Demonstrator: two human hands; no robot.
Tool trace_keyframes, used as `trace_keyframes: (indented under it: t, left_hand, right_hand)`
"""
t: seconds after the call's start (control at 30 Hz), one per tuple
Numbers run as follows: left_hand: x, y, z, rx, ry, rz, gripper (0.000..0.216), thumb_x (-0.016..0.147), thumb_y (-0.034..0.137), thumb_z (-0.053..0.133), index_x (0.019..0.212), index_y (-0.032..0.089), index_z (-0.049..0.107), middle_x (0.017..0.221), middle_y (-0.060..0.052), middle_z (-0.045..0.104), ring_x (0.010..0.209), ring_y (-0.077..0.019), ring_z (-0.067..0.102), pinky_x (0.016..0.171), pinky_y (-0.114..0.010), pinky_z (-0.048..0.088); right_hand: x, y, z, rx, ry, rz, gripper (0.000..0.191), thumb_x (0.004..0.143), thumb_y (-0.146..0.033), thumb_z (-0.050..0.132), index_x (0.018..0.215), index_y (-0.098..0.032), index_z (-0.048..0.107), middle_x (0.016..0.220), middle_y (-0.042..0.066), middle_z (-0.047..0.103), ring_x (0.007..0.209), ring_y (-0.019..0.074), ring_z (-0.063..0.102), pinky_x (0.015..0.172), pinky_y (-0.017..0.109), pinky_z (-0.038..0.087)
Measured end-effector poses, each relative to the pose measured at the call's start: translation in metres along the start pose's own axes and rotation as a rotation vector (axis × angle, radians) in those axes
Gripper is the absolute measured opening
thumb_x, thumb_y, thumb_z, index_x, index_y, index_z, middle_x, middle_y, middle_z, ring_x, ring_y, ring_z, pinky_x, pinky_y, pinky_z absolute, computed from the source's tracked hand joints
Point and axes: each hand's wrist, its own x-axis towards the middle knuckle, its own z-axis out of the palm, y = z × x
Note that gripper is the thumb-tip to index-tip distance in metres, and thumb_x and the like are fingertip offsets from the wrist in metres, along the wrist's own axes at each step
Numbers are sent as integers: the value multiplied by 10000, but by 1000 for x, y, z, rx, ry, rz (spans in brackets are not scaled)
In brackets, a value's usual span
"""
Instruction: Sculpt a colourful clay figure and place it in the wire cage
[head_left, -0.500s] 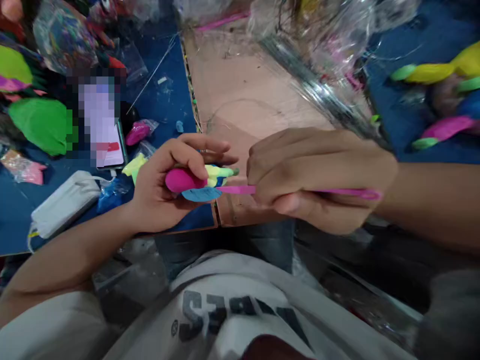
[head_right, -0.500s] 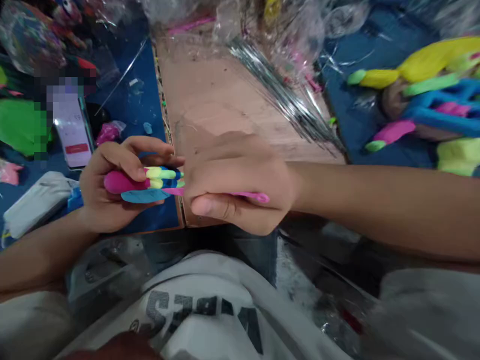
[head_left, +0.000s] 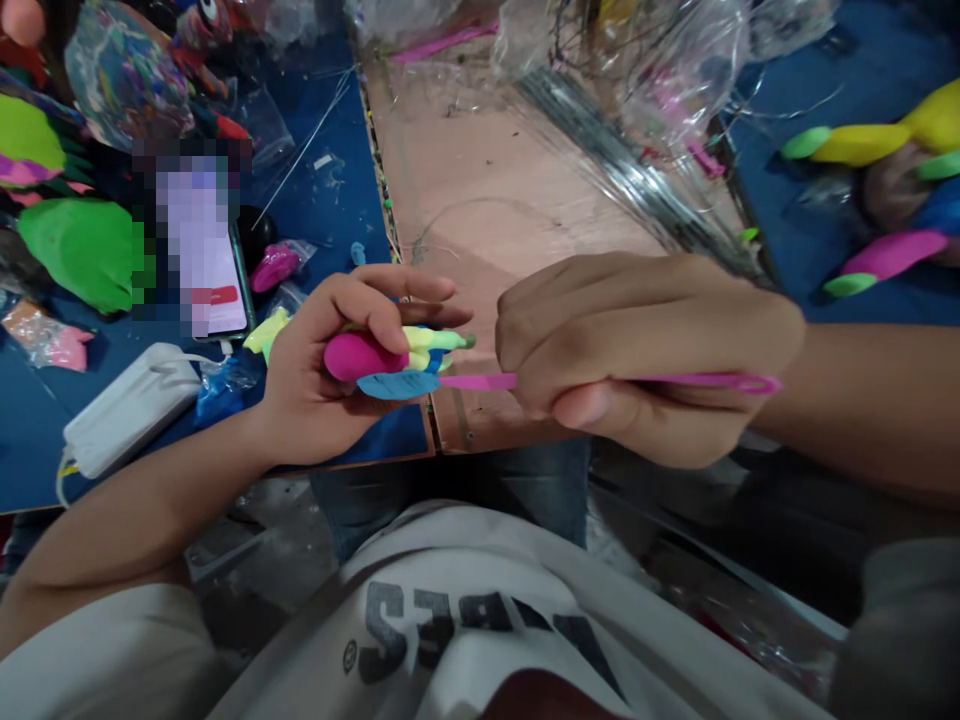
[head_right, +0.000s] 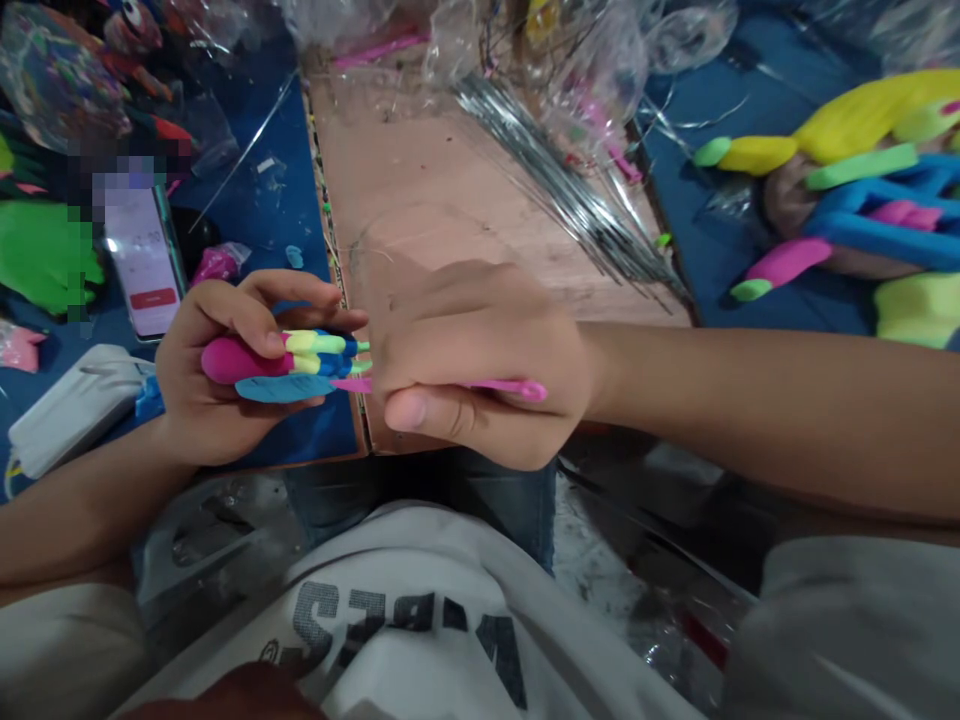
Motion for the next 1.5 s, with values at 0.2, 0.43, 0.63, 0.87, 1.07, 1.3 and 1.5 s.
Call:
trace_keyframes:
  t: [0.2, 0.43, 0.63, 0.87, 1.07, 1.3, 1.5]
  left_hand:
    - [-1, 4, -6, 71, -23, -82, 552, 775, 24, 979, 1181, 245, 678, 1473, 4, 676, 1358, -290, 748, 1144, -406, 685]
    - [-1, 3, -7, 110, 22, -67, 579, 753, 42, 1003, 1197, 230, 681, 1426, -34, 678, 1298, -299, 774, 1121, -423, 698]
    - [-2, 5, -7, 187, 39, -82, 548, 776, 106, 999, 1204, 262, 694, 1413, -47, 677, 1272, -328, 780, 1079, -469, 715]
    - [-2, 3, -12, 221, 25, -59, 597, 749, 193, 1039, 1226, 292, 694, 1430, -49, 668, 1254, -325, 783, 1074, -468, 713]
    - [-1, -1, -13, 213, 22, 16, 668, 738, 171, 1035, 1292, 330, 696, 1432, -23, 682, 1274, -296, 764, 1133, -485, 682]
    - [-2, -2, -10, 234, 82, -23, 579, 744, 292, 1056, 1204, 317, 706, 1398, -45, 681, 1294, -354, 758, 1093, -530, 684]
    - [-4, -3, -13, 223, 52, -51, 622, 730, 286, 1061, 1242, 335, 711, 1421, -10, 668, 1282, -309, 754, 1123, -488, 681]
  right_hand:
    - [0, -1, 1, -63, 49, 14, 355, 1197, -290, 423, 921, -167, 609, 765, 19, 583, 713, 140, 608, 696, 318, 473]
    - [1, -1, 3, -16, 18, 11, 357, 1202, -282, 409, 932, -171, 615, 781, 19, 607, 773, 142, 637, 759, 301, 527]
    - [0, 1, 2, -66, -3, 4, 329, 1206, -287, 404, 985, -172, 619, 844, 26, 646, 793, 145, 652, 766, 297, 534]
    - [2, 0, 1, -57, -34, -29, 341, 1203, -279, 408, 959, -172, 621, 779, 31, 657, 747, 150, 659, 723, 307, 515]
    - [-1, -1, 3, -56, 13, -14, 311, 1201, -275, 409, 980, -186, 608, 820, 17, 622, 799, 163, 650, 759, 309, 512]
    - [0, 0, 3, -67, -1, -23, 313, 1195, -284, 433, 971, -173, 622, 806, 25, 626, 751, 155, 637, 723, 299, 505]
    - [-3, 0, 2, -100, -54, 16, 365, 1211, -296, 344, 984, -186, 608, 826, 33, 620, 841, 177, 662, 820, 332, 546]
